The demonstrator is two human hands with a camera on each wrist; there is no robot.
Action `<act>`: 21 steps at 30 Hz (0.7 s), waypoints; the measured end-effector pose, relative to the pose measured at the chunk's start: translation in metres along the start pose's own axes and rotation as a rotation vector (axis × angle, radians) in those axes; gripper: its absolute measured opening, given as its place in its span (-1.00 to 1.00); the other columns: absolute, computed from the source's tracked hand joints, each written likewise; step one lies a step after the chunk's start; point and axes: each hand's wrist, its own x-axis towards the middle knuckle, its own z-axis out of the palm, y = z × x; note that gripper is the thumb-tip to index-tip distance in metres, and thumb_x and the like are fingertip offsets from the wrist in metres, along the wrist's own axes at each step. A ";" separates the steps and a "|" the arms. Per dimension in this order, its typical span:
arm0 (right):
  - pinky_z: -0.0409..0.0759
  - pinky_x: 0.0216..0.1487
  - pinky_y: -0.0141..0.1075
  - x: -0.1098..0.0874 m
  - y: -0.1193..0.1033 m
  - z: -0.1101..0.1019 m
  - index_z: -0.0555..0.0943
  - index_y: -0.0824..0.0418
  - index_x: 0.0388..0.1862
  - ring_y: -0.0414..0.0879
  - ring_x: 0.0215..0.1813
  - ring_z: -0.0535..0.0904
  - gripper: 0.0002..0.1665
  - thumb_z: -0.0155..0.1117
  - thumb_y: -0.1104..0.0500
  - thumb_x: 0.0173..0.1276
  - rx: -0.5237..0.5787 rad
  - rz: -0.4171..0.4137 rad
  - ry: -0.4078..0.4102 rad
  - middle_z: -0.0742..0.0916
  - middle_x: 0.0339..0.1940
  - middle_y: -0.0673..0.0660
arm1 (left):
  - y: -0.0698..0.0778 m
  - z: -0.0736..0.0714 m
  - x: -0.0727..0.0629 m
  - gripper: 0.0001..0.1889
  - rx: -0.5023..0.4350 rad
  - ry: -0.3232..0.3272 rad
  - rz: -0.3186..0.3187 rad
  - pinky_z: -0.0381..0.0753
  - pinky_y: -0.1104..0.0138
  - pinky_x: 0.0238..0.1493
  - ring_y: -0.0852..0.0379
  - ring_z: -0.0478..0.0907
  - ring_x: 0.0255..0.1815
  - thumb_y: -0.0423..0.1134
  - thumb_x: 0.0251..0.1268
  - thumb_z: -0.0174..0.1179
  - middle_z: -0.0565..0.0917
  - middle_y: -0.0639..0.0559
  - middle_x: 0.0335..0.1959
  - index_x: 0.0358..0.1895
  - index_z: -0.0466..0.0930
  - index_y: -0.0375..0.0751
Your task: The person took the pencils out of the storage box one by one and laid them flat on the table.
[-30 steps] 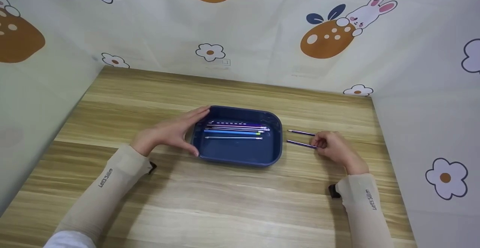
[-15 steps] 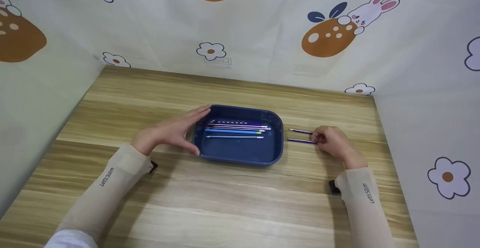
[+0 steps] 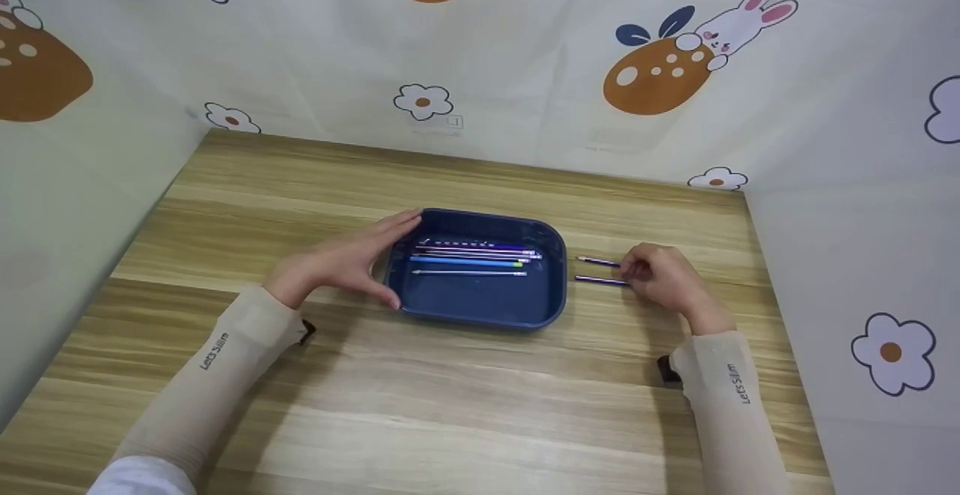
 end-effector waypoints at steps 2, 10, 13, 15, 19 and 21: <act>0.59 -0.25 -0.48 0.001 -0.003 -0.002 0.71 0.21 -0.31 -0.16 -0.28 0.65 -0.82 0.39 0.44 0.15 0.006 0.018 -0.008 0.78 -0.31 0.11 | 0.000 0.000 0.000 0.38 0.002 -0.001 0.002 -0.12 0.09 0.67 -0.03 -0.22 0.69 0.35 -0.17 0.49 -0.23 0.03 0.69 0.63 -0.17 -0.18; 0.64 -0.15 -0.42 0.005 -0.013 -0.006 0.70 0.27 -0.26 -0.32 -0.25 0.61 -0.76 0.39 0.50 0.10 0.004 -0.031 0.036 0.78 -0.29 0.13 | -0.002 0.002 0.000 0.40 0.002 -0.004 -0.011 -0.12 0.10 0.67 0.00 -0.25 0.69 0.39 -0.17 0.47 -0.26 0.06 0.69 0.63 -0.21 -0.14; 0.62 -0.14 -0.44 0.006 -0.018 -0.007 0.69 0.29 -0.25 -0.39 -0.26 0.59 -0.77 0.42 0.48 0.10 0.020 -0.054 0.065 0.78 -0.30 0.15 | -0.002 0.002 0.000 0.39 -0.008 0.001 -0.010 -0.12 0.09 0.67 0.00 -0.24 0.69 0.38 -0.17 0.48 -0.25 0.07 0.69 0.63 -0.21 -0.14; 0.59 -0.14 -0.50 0.007 -0.022 -0.008 0.69 0.29 -0.25 -0.39 -0.26 0.60 -0.78 0.44 0.45 0.11 0.026 -0.065 0.088 0.78 -0.30 0.16 | -0.002 0.002 0.000 0.39 -0.008 0.003 -0.009 -0.10 0.09 0.67 0.00 -0.23 0.69 0.37 -0.17 0.48 -0.25 0.08 0.69 0.63 -0.20 -0.14; 0.49 -0.14 -0.67 0.009 -0.032 -0.012 0.69 0.28 -0.24 -0.34 -0.25 0.62 -0.77 0.46 0.43 0.11 0.032 -0.094 0.130 0.77 -0.29 0.16 | -0.001 0.002 0.000 0.38 -0.022 0.007 0.005 -0.09 0.06 0.67 -0.02 -0.21 0.69 0.35 -0.17 0.49 -0.24 0.06 0.69 0.63 -0.19 -0.15; 0.44 -0.13 -0.72 0.011 -0.037 -0.013 0.69 0.25 -0.23 -0.34 -0.23 0.62 -0.75 0.46 0.44 0.10 0.042 -0.110 0.140 0.77 -0.29 0.14 | -0.001 0.001 -0.001 0.38 -0.029 0.005 0.004 -0.11 0.05 0.67 -0.02 -0.22 0.69 0.34 -0.16 0.50 -0.24 0.06 0.69 0.63 -0.20 -0.15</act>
